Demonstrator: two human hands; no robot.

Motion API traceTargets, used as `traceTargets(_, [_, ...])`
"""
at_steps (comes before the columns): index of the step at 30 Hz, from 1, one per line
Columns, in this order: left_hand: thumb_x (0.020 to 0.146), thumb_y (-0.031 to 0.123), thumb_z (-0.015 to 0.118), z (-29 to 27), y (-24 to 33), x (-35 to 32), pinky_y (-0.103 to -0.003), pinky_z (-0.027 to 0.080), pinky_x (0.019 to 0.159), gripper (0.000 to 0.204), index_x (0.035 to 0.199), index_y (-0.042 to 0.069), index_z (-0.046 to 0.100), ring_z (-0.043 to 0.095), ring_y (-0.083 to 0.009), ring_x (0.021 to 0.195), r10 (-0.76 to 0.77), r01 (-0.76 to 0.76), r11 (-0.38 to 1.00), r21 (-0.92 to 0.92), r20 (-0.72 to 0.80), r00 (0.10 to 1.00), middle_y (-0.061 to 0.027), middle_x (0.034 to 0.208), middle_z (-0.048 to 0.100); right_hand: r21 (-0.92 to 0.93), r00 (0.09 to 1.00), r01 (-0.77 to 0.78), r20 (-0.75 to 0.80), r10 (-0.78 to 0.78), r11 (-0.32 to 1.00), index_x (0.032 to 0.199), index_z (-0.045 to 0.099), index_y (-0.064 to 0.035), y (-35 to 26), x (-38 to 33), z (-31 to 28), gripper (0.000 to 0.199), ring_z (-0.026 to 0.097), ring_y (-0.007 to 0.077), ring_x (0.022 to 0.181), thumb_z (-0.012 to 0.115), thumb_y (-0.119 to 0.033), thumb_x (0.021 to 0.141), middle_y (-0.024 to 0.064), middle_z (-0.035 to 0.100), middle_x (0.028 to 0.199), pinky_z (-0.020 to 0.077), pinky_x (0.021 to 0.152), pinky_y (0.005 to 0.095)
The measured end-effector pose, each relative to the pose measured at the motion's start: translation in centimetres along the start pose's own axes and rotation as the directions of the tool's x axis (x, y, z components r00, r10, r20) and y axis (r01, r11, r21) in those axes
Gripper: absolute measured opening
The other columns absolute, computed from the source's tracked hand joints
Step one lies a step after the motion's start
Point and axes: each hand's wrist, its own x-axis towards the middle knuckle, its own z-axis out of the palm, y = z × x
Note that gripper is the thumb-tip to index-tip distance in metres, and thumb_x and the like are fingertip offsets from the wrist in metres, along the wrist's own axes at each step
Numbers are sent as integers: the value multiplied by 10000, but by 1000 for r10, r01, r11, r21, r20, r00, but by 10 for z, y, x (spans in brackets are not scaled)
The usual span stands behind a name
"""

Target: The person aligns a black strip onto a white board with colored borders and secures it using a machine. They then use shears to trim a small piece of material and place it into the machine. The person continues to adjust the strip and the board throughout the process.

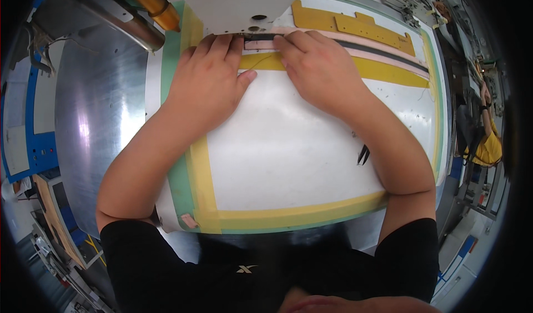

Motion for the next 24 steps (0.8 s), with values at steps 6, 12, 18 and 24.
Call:
traceTargets(6, [988,327,632,1,-1,0,-465,428,1078,568,1421,-30,540,522,-359,1293,2,-2,1000,-11,-27,1000,-177,1397,550,13,999,-34,6,34,999,1104,687,13,-3,2,-2,273,647,277,922,606,-77,859,105,647,983,544,823,371])
traceTargets(12, [993,320,625,2,-1,-1,-465,422,1088,562,1427,-26,538,510,-357,1311,0,0,1000,-4,-9,1000,-177,1405,545,25,999,-43,1,43,999,1103,687,6,-5,2,-3,267,651,274,934,600,-75,864,103,649,982,546,824,378])
traceTargets(18, [996,322,618,1,1,1,-462,418,1093,561,1425,-30,537,507,-356,1316,-5,5,1000,8,-12,1000,-182,1411,542,24,999,-50,16,50,998,1089,689,0,-3,3,-3,244,652,272,939,591,-75,879,95,653,990,545,830,382])
traceTargets(24, [991,321,624,-2,0,4,-469,423,1087,562,1417,-35,540,516,-356,1308,-7,7,1000,19,12,1000,-186,1413,544,27,998,-56,10,56,998,1097,694,0,-1,3,-2,251,652,270,937,585,-80,886,94,655,994,549,827,381])
